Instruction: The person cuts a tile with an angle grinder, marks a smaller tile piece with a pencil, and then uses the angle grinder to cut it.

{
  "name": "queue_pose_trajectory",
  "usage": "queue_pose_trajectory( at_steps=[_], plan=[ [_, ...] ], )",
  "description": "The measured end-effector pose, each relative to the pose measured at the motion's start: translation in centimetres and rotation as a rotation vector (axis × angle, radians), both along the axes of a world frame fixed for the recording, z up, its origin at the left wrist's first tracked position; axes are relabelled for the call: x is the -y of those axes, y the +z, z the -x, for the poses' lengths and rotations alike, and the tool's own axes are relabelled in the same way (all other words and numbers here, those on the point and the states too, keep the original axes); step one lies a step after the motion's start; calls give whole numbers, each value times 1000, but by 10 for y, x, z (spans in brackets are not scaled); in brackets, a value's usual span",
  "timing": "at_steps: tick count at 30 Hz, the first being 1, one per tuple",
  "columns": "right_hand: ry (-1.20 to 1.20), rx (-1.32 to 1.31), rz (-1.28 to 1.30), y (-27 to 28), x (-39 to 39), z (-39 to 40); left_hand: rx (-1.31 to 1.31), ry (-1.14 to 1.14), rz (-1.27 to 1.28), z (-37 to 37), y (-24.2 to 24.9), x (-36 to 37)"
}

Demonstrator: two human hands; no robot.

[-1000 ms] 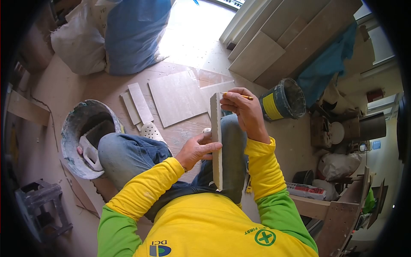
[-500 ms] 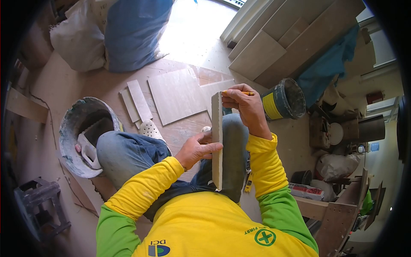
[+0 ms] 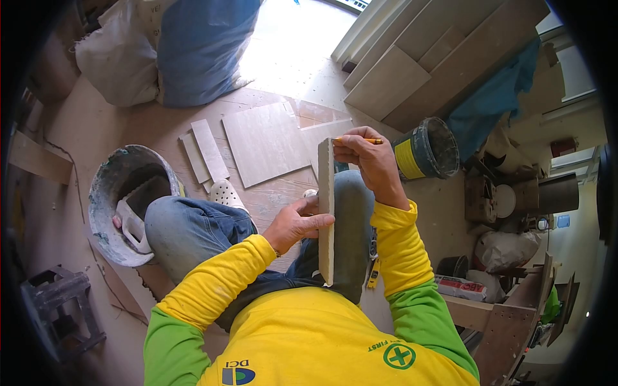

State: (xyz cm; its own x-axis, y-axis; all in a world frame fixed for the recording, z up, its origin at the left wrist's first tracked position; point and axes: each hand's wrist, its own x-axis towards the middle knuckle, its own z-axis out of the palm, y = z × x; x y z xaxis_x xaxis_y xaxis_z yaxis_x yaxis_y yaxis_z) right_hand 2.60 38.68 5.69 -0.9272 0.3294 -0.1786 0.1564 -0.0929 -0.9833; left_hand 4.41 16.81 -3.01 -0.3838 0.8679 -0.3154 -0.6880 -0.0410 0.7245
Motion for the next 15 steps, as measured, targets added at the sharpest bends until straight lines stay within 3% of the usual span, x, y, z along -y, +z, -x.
queue_pose_trajectory(
  at_steps=[15],
  plan=[
    [2, 14, 12, 2, 1, -7, -2, 1, -28, -1, -6, -1]
  ],
)
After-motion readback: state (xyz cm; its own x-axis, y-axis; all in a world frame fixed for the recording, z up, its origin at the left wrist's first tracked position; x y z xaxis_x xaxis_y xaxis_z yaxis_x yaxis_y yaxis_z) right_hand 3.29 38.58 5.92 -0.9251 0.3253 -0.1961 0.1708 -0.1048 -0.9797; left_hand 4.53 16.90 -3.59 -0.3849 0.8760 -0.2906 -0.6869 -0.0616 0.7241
